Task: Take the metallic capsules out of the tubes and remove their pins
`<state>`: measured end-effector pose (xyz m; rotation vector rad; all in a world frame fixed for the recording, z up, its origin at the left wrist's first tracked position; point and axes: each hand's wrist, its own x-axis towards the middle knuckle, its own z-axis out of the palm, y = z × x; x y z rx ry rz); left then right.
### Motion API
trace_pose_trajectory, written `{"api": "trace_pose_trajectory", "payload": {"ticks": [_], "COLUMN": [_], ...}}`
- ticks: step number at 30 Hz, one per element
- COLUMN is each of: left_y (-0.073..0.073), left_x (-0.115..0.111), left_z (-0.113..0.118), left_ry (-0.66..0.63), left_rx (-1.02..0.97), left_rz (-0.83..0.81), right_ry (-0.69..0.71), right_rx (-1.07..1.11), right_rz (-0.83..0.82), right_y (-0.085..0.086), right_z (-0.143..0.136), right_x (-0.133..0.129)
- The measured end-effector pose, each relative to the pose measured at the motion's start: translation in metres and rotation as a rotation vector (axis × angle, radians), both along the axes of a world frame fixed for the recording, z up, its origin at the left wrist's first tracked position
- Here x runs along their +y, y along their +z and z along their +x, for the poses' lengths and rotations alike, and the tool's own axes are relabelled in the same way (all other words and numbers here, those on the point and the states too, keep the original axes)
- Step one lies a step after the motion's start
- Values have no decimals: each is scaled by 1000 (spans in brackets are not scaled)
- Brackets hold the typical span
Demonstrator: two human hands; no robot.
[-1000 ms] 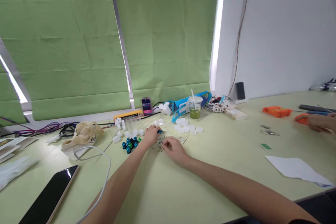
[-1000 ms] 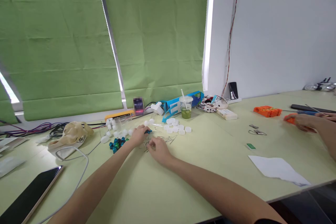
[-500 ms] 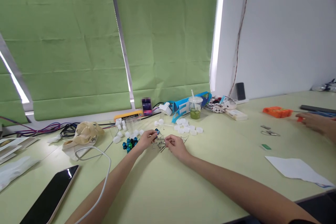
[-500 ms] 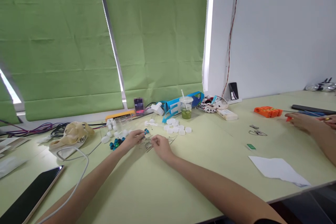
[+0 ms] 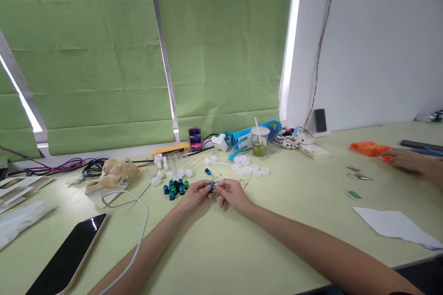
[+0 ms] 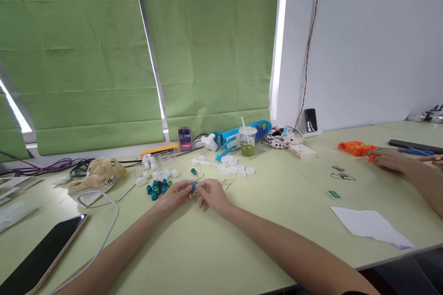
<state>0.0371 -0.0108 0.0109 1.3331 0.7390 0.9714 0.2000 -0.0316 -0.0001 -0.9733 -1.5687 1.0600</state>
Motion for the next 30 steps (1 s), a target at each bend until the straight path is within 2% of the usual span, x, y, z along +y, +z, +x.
{"api": "trace_pose_trajectory", "payload": {"ticks": [8,15,19,24,27,30], "left_y": [6,1,-2,-4,-6,-5], "left_x": [-6,-6,-8,-10,-9,-9], "left_z": [-1,-3,-3,-2,-2,-2], "left_ry": [56,11,4,7,29,53], "left_rx": [90,124,109,137,151,177], "left_rz": [124,144,149,142,151,156], "right_ry": [-90,-167,-243,-239,-249,-224], "right_rx": [-113,-284,-483,-615,-593,-442], "right_rz": [50,247,467,616,572,327], "right_y": [3,5,5,3,3,2], "right_z": [3,4,5,7,6,6], "right_x": [1,0,-5,-7,-5,-1]}}
